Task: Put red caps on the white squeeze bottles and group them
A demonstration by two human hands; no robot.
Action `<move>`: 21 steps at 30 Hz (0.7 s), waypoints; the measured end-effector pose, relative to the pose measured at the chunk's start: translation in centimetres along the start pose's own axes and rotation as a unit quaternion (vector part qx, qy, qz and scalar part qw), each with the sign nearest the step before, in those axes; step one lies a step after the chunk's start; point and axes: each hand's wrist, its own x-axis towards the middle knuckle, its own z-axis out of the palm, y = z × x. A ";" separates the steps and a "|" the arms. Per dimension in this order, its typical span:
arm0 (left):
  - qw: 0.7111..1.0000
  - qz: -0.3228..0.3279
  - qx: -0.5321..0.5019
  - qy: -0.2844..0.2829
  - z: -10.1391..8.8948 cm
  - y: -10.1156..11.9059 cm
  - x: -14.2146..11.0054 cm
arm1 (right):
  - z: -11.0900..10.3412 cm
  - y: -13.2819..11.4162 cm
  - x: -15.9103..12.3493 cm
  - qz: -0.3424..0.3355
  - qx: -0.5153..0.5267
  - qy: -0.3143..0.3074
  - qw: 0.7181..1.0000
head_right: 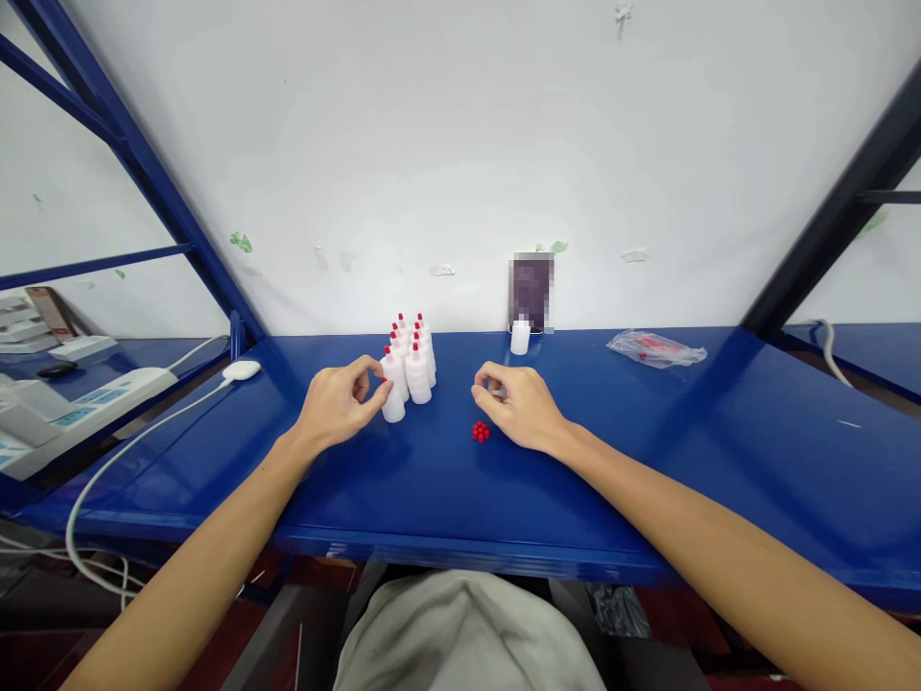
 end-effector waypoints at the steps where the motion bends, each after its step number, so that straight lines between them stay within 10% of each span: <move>1: 1.000 0.004 -0.008 0.024 0.0 0.2 -0.1 | 0.0 0.0 0.0 0.001 0.001 0.002 1.000; 5: 0.993 0.078 -0.075 0.047 0.5 2.4 -0.7 | 0.0 0.4 0.3 -0.014 0.024 -0.001 1.000; 11: 0.959 0.196 -0.029 -0.203 2.9 7.5 0.4 | 0.1 0.8 0.7 -0.005 0.025 0.037 0.999; 21: 0.961 0.183 -0.047 -0.201 4.6 7.8 1.0 | 0.0 0.6 0.3 0.068 0.149 -0.010 0.986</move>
